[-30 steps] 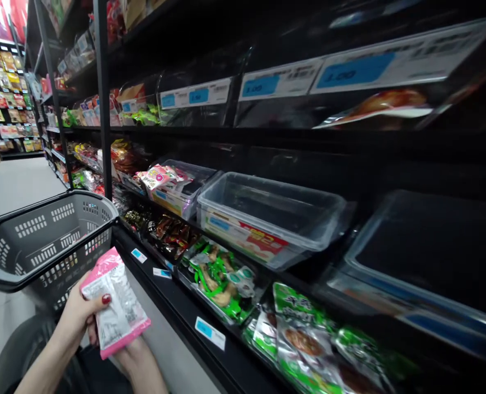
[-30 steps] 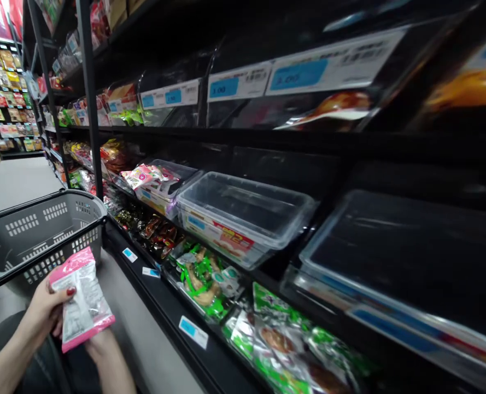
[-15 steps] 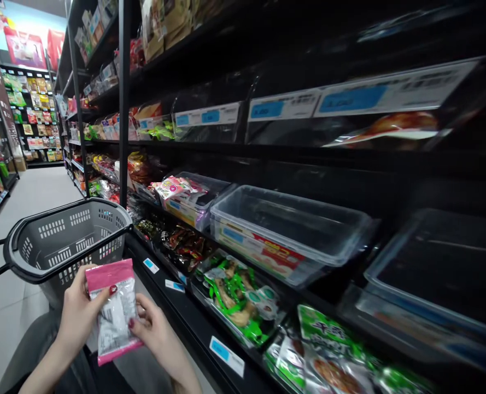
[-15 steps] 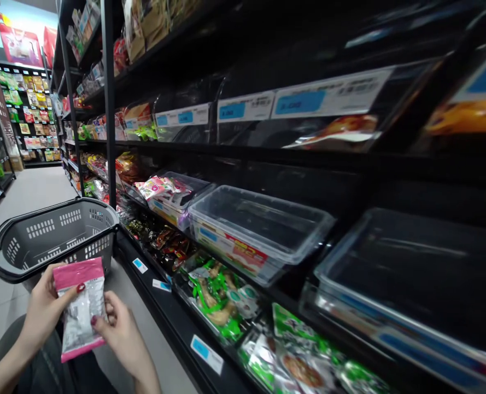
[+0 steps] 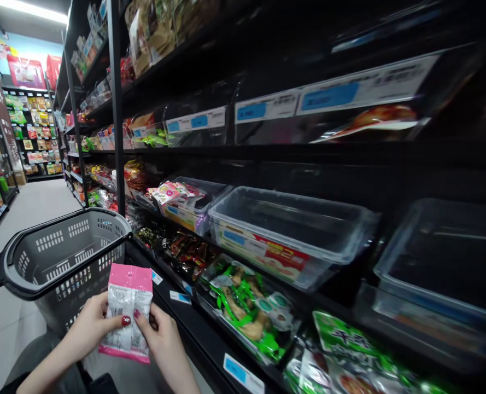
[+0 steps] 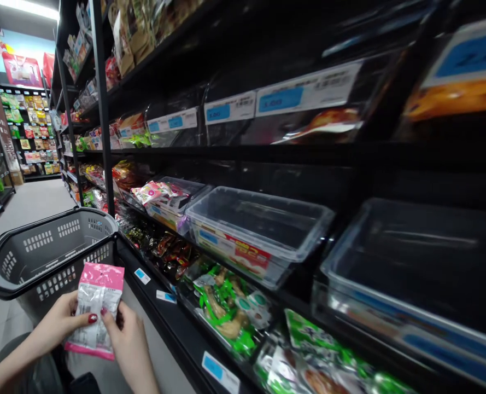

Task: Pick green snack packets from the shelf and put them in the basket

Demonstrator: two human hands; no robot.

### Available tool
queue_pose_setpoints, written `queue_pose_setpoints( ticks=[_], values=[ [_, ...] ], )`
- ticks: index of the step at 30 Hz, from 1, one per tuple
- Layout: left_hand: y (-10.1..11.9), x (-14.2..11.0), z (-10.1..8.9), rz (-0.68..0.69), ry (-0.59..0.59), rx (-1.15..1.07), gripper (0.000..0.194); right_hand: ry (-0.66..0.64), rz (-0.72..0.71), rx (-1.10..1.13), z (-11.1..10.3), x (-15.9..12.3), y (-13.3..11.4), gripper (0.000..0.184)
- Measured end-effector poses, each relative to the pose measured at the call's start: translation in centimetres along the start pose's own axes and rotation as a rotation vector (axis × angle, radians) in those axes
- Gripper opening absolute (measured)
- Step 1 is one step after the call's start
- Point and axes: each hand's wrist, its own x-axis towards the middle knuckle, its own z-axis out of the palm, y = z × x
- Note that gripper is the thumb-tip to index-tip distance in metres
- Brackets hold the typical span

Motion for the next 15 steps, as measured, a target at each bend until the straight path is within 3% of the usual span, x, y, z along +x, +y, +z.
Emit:
queue_pose_setpoints(
  ticks=[3, 8, 12, 15],
  values=[
    [-1.6, 2.0, -0.3, 0.048, -0.047, -0.009, 0.030, 0.039, -0.055, 0.023, -0.5, 1.1, 1.6, 0.044],
    [-6.3, 4.2, -1.2, 0.046, -0.013, -0.130, 0.034, 0.107, -0.136, 0.028, 0.0, 3.8, 3.7, 0.039],
    [-9.9, 4.8, -2.9, 0.037, 0.160, -0.209, 0.036, -0.016, -0.119, -0.119, 0.7, 6.7, 4.5, 0.029],
    [-10.7, 4.5, -4.0, 0.002, 0.257, -0.173, 0.036, -0.136, -0.066, -0.114, 1.3, 8.2, 5.5, 0.027]
  ],
)
